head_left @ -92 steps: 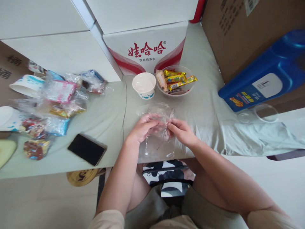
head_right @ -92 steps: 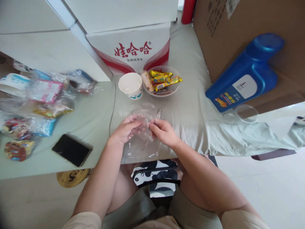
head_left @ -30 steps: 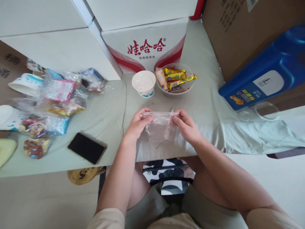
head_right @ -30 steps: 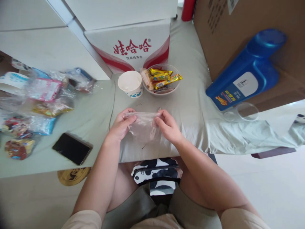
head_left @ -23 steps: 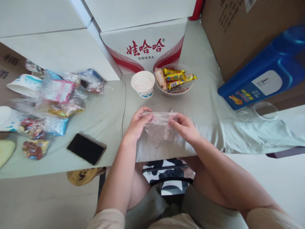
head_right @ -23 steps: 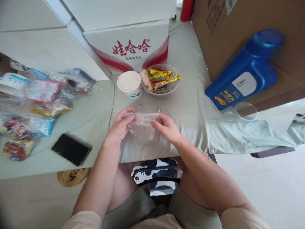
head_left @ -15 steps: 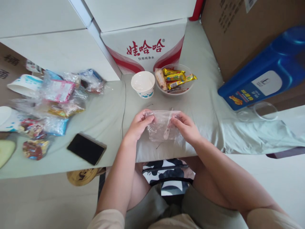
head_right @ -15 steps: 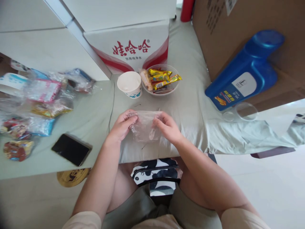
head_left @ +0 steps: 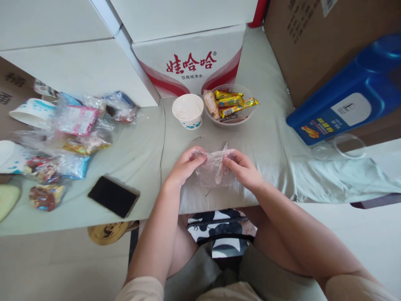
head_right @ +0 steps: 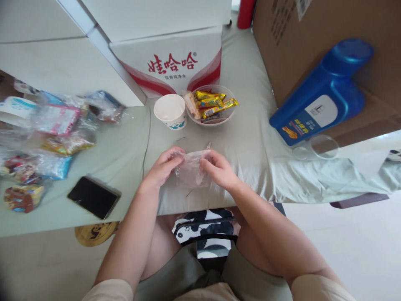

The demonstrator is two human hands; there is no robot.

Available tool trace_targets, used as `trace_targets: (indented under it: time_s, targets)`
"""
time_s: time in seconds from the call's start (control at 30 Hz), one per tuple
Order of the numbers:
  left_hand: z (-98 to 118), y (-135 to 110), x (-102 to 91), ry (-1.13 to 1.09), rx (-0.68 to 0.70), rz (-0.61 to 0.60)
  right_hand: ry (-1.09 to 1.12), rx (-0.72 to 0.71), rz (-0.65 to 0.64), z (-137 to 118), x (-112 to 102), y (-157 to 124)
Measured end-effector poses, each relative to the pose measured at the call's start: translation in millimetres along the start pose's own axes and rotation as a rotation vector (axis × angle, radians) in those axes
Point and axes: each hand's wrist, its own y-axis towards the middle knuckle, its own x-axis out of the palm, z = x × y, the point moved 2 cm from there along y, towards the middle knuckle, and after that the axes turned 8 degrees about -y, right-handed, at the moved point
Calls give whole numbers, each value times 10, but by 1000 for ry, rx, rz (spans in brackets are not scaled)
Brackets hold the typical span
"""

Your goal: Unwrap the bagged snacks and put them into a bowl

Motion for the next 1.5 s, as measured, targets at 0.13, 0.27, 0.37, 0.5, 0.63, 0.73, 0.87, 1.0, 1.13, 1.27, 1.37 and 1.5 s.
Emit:
trace_targets:
  time_s: [0.13,0.27,0.37,0.5,0.63,0.73,0.87,1.0,1.13,1.27,1.37,1.5]
  targets:
    - [20,-7,36,78,1,-40,-17,-11,-18,-16,12,-5]
    - [8,0,49,115,24,-48,-17,-21,-28,-33,23,-13]
    - [-14,5,52,160,39,-49,-25,-20,-35,-32,29,-16]
    - [-40,13,59,200,57,-71,-45,-18,-51,0,38,-13]
    - [-51,27,57,185,51,-62,-47,-17,-44,24,46,-7]
    - [-54,30,60,160,34,-57,-69,-23,-58,24,58,-7]
    - [-59,21,72,139,32,-62,-85,-34,-82,45,79,-13]
    - [-57,16,80,130,46,-70,-144,-53,-105,69,86,-13]
    - [-56,23,75,99,35,-73,-165,-68,-108,61,73,-6]
    - [-60,27,65,104,33,-71,-166,-76,-108,48,71,-3]
    - [-50,32,56,102,43,-53,-168,-86,-96,36,69,-5]
    - [-11,45,17,52,67,66,-156,-68,-64,31,51,-2]
